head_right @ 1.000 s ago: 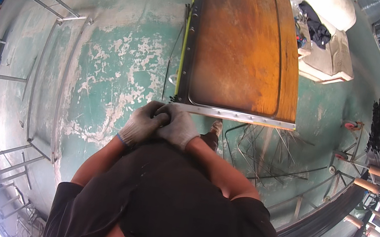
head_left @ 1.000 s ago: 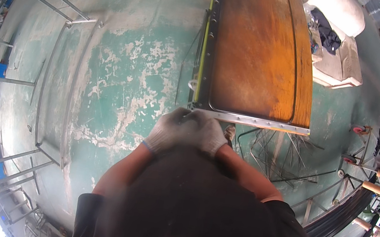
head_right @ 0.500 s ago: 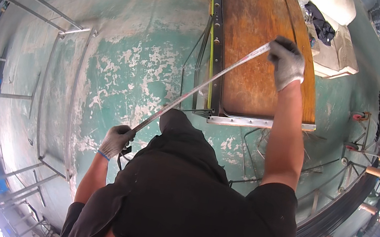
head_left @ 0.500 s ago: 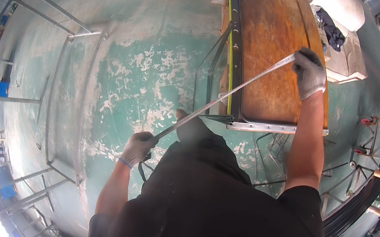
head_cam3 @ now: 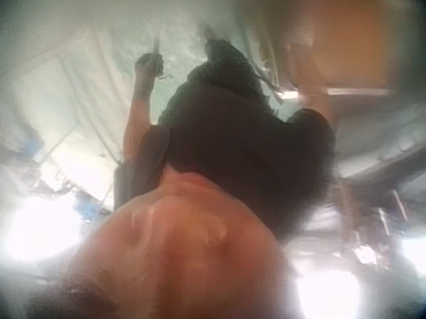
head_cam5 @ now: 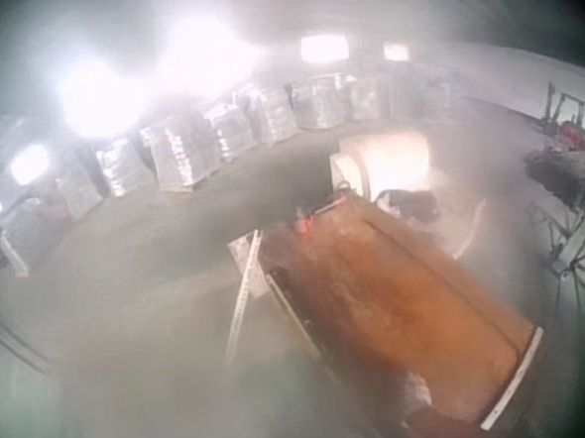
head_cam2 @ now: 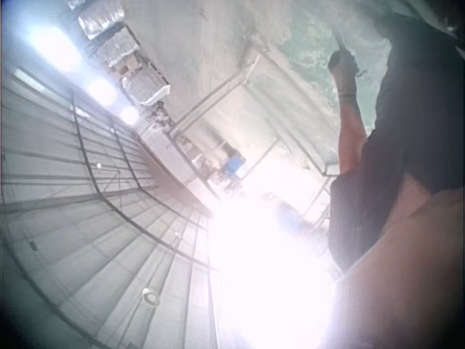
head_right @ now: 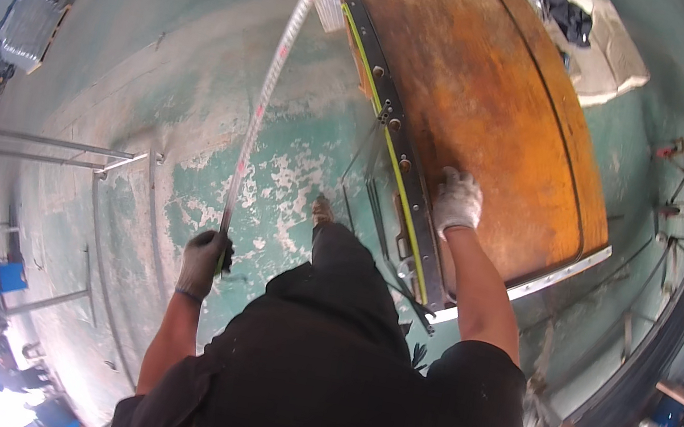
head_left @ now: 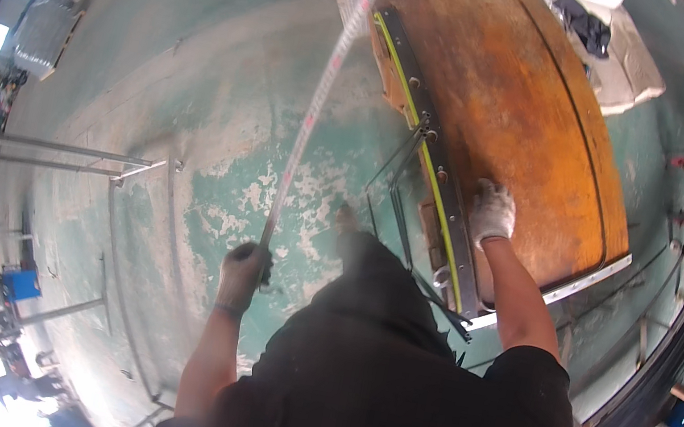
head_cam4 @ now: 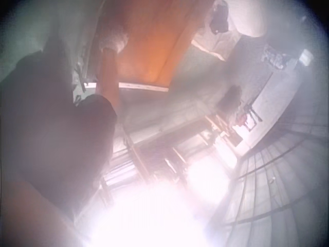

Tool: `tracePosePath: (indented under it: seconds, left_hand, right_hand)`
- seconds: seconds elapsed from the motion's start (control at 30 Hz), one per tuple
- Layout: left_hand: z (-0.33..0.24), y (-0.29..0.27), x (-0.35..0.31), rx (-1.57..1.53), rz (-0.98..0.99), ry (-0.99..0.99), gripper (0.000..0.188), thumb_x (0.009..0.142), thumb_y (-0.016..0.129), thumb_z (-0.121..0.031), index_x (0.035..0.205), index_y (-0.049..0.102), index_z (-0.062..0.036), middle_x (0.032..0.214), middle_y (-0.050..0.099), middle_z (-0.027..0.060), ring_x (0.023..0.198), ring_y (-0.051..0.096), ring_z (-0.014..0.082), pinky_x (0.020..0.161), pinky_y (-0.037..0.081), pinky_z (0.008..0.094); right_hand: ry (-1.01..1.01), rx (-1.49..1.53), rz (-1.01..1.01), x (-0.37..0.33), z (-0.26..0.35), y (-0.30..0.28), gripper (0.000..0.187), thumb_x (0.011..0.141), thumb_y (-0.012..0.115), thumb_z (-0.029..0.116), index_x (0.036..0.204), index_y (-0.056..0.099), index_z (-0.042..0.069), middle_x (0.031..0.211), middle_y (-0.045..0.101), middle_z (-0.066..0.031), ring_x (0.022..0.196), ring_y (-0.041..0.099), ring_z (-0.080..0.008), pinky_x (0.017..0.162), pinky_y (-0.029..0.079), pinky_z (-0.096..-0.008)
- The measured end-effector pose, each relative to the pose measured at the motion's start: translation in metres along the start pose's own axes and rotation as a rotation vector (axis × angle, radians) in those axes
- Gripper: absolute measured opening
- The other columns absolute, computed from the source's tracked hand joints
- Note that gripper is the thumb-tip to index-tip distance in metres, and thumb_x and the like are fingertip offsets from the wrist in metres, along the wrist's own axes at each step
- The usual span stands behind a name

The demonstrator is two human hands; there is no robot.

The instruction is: The person operates a manual metal rod bender, feeding straight rods into the machine and bending them into curved shapes. They then measure the bent rods against a jig on a workbench, adjust the jig, and continue bending additional rods.

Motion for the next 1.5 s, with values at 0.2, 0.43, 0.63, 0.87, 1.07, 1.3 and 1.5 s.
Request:
tracePosePath:
  seconds: [0.2, 0.43, 0.63, 0.87, 1.07, 1.3, 1.5]
  left_hand:
    - [-0.112, -0.012, 0.125, -0.041, 0.101, 0.03, 0.035, 0.11, 0.07, -0.034, 0.103, 0.07, 0.0003, 0.084, 0.07, 0.0081, 0.065, 0.066, 0.0166, 0.06, 0.054, 0.032]
    - [-0.177, 0.021, 0.235, -0.139, 0.297, -0.11, 0.035, 0.111, 0.067, -0.033, 0.108, 0.07, 0.002, 0.088, 0.07, 0.0106, 0.067, 0.067, 0.0197, 0.058, 0.055, 0.0353]
    - [-0.262, 0.072, 0.334, 0.152, 0.478, -0.03, 0.037, 0.109, 0.071, -0.035, 0.106, 0.07, 0.0019, 0.084, 0.069, 0.0087, 0.069, 0.067, 0.0192, 0.061, 0.054, 0.0344]
    - [-0.347, 0.148, 0.469, 0.303, 0.615, 0.039, 0.04, 0.104, 0.073, -0.034, 0.111, 0.074, 0.0051, 0.088, 0.072, 0.0083, 0.074, 0.068, 0.0185, 0.067, 0.056, 0.0336]
    - [-0.423, 0.215, 0.509, 0.553, 0.684, 0.021, 0.035, 0.103, 0.071, -0.039, 0.1, 0.072, -0.0034, 0.078, 0.064, 0.0053, 0.059, 0.059, 0.0171, 0.053, 0.051, 0.0347]
    - [-0.427, 0.25, 0.518, 0.593, 0.671, -0.021, 0.033, 0.103, 0.075, -0.036, 0.097, 0.071, -0.0041, 0.072, 0.059, 0.0032, 0.051, 0.054, 0.0156, 0.045, 0.044, 0.0335]
    - [-0.433, 0.272, 0.515, 0.554, 0.693, -0.111, 0.031, 0.104, 0.075, -0.032, 0.089, 0.064, -0.0077, 0.069, 0.055, 0.0005, 0.048, 0.047, 0.0115, 0.042, 0.036, 0.0324]
  right_hand:
    - [0.166, 0.131, -0.079, -0.001, -0.009, 0.018, 0.058, 0.092, 0.083, 0.034, 0.144, 0.064, 0.016, 0.138, 0.065, -0.0195, 0.132, 0.058, -0.0437, 0.116, 0.046, -0.0519]
    - [0.112, 0.101, -0.024, 0.001, 0.007, 0.001, 0.06, 0.088, 0.085, 0.029, 0.142, 0.062, 0.016, 0.133, 0.066, -0.0203, 0.129, 0.058, -0.0456, 0.112, 0.046, -0.0557]
    - [0.3, 0.138, 0.061, 0.018, 0.017, -0.011, 0.048, 0.085, 0.087, 0.02, 0.129, 0.068, 0.014, 0.126, 0.067, -0.0168, 0.12, 0.063, -0.0411, 0.105, 0.052, -0.0525]
    - [0.716, 0.149, 0.148, 0.103, 0.053, -0.037, 0.05, 0.09, 0.085, 0.033, 0.134, 0.073, 0.012, 0.134, 0.073, -0.0152, 0.129, 0.067, -0.0371, 0.11, 0.054, -0.0455]
    - [0.656, 0.239, -0.04, 0.255, 0.122, -0.048, 0.056, 0.092, 0.084, 0.037, 0.141, 0.07, 0.014, 0.145, 0.067, -0.0165, 0.138, 0.06, -0.0393, 0.116, 0.05, -0.048]
    - [0.816, -0.032, -0.16, 0.376, 0.019, -0.094, 0.096, 0.093, 0.085, 0.043, 0.171, 0.039, 0.012, 0.178, 0.036, -0.0148, 0.16, 0.039, -0.037, 0.13, 0.036, -0.0503]
    - [0.884, -0.083, -0.048, 0.45, -0.075, -0.115, 0.105, 0.097, 0.077, 0.056, 0.178, 0.024, 0.016, 0.184, 0.025, -0.0115, 0.167, 0.029, -0.0354, 0.134, 0.03, -0.0495]
Point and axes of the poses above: each hand's wrist, its own x-axis towards the middle knuckle, its own y-axis out of the palm, z = x × y, the point moved 3 cm from there along x, towards the middle knuckle
